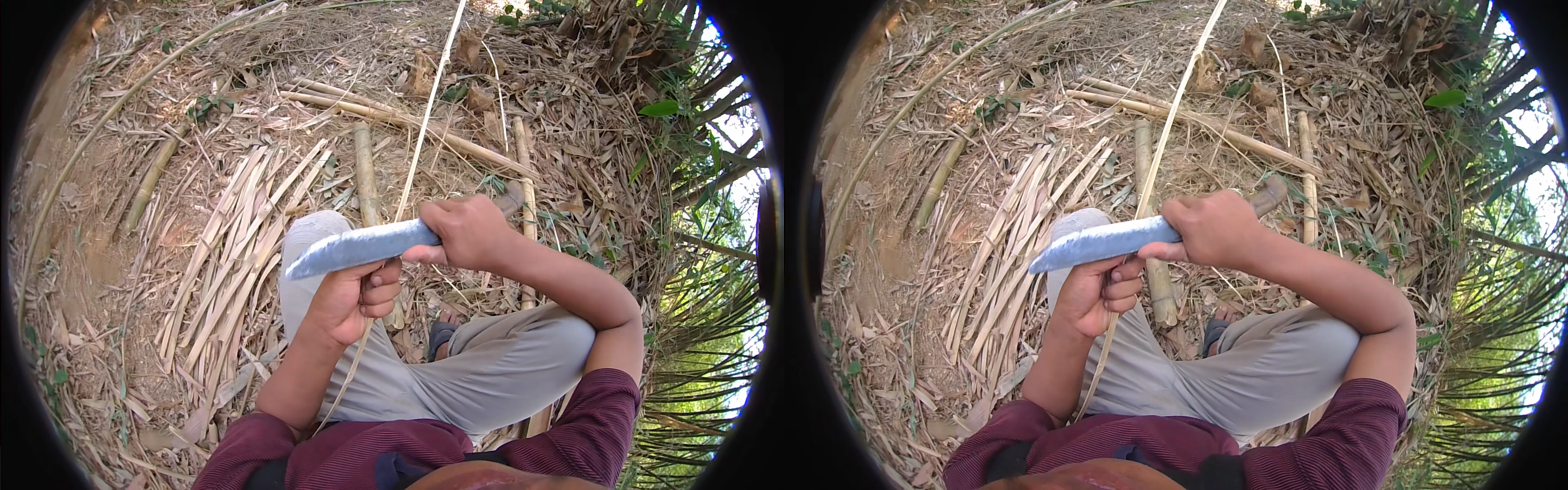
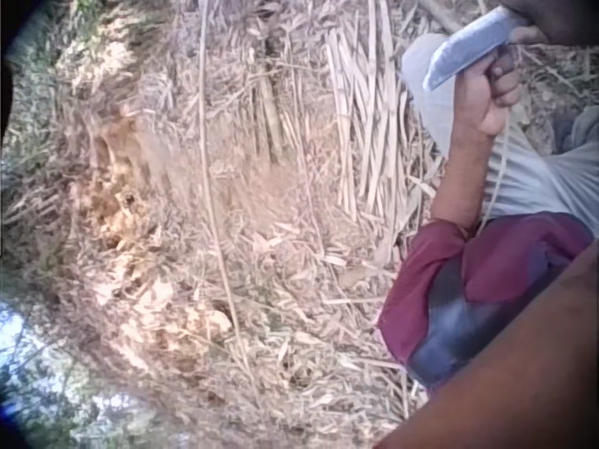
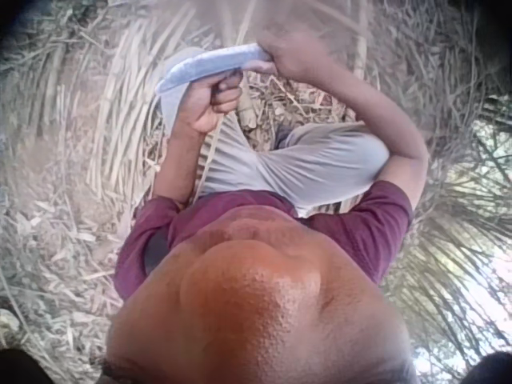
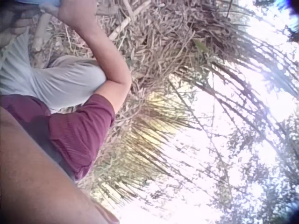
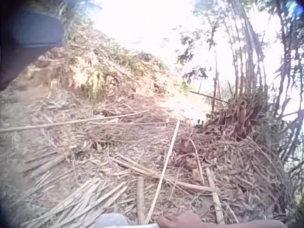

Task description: The person shaves a thin bamboo strip with a machete while sitting on the ground among bamboo debris.

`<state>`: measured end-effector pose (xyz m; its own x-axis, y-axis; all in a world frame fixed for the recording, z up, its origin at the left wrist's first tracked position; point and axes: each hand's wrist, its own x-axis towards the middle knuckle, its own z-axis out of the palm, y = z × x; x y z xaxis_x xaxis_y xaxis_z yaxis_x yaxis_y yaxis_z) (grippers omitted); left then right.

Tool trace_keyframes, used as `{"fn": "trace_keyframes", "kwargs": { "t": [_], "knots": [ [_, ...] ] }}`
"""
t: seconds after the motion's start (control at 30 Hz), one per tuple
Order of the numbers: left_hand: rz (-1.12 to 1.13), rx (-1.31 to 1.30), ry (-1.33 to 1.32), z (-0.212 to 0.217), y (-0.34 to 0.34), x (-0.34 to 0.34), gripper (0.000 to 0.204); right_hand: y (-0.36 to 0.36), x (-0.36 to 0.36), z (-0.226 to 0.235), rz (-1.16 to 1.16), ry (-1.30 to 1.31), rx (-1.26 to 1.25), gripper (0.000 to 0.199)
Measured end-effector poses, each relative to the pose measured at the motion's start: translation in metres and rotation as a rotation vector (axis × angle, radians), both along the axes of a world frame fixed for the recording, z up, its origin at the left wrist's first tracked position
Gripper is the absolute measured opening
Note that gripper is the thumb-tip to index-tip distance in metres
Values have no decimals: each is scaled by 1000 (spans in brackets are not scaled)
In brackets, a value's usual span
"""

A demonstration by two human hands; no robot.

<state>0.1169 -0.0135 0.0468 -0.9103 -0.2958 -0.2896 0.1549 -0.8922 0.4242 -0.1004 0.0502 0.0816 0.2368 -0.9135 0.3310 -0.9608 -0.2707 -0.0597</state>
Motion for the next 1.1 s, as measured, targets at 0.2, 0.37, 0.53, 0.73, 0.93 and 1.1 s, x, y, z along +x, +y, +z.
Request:
{"fn": "trace_keyframes", "kwargs": {
  "t": [0.2, 0.37, 0.53, 0.73, 0.93, 1.1],
  "knots": [
    [8, -100, 10, 10, 6, -2, 15, -3, -15, 2, -62, -136, -8, 60],
    [46, -51, -45, 11, 12, 2, 17, -5, -3, 11, 30, -42, -24, 59],
    [14, -143, 4, 20, 17, -2, 19, -2, -14, 14, -25, -125, -26, 60],
    [82, -248, -83, 25, 23, 5, 20, -5, -23, 27, -138, -161, 50, 62],
    [38, -163, -63, 13, 23, 6, 22, -2, -15, 10, 51, 41, -106, 66],
    [37, -195, -122, 16, 14, 8, 21, -7, -29, 15, -140, -9, -79, 65]
  ]
}}
